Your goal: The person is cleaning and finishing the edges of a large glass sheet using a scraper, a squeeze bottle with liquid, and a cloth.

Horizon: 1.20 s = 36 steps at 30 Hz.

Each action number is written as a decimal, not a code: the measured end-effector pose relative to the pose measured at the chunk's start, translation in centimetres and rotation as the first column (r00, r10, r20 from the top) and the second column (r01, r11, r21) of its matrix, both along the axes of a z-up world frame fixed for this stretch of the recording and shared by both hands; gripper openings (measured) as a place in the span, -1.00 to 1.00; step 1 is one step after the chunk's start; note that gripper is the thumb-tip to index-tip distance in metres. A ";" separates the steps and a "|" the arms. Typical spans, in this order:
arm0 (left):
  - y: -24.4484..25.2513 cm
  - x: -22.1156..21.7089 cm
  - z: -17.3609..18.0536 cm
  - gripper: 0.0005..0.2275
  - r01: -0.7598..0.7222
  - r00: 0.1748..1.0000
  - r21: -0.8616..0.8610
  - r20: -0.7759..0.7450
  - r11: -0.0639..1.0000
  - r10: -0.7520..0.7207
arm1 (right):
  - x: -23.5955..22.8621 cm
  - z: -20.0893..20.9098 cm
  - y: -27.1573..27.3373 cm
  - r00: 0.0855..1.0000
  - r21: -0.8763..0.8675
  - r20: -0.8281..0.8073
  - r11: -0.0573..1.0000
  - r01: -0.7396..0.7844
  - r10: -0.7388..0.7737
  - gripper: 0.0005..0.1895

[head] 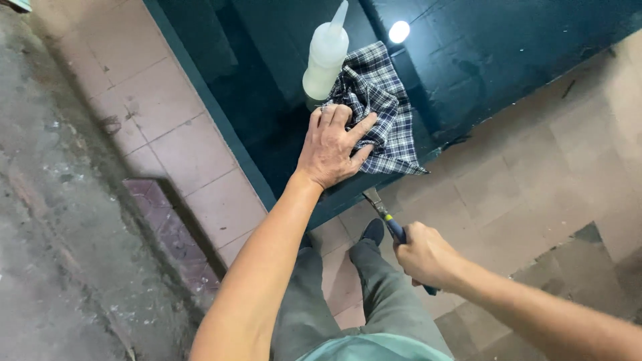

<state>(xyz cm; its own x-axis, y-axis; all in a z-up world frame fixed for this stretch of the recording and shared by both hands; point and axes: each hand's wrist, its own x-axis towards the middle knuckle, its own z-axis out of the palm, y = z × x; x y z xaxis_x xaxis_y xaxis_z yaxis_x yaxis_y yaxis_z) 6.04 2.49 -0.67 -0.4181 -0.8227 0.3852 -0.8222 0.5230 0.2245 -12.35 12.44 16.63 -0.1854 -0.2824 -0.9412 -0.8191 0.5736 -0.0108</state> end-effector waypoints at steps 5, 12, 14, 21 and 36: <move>2.0 0.3 1.8 -0.36 -0.019 0.971 -0.133 -0.240 0.991 -0.014 | -1.3 -1.9 -0.4 0.995 -0.102 0.080 0.992 0.073 -0.065 -0.78; -0.9 0.9 5.6 -0.08 -0.339 0.745 0.005 -0.610 0.941 0.271 | -0.2 -0.8 -5.5 0.984 0.211 0.058 0.965 0.154 -0.170 -0.83; -3.4 0.4 5.6 0.08 -0.296 0.744 0.053 -0.614 0.954 0.265 | 0.4 0.6 -5.9 0.980 0.300 0.022 0.936 0.181 -0.197 -0.82; -2.7 -1.3 6.0 0.36 -0.392 0.705 0.155 -0.582 0.907 0.404 | -5.1 -8.2 2.8 0.994 -0.097 0.095 0.994 -0.049 0.058 -0.80; 1.3 -3.5 1.5 -0.32 -0.146 0.989 0.205 0.011 0.968 0.146 | -4.5 -20.2 11.4 0.845 -0.645 0.531 0.678 0.351 0.068 -0.89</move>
<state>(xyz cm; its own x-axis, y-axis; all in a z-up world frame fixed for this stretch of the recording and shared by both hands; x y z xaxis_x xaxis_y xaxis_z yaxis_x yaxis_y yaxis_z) 2.56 3.74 0.85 -0.2864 -0.9362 0.2038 -0.8851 0.3399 0.3178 -16.84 23.87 -3.59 0.1246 -0.8927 -0.4332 -0.4859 0.3257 -0.8111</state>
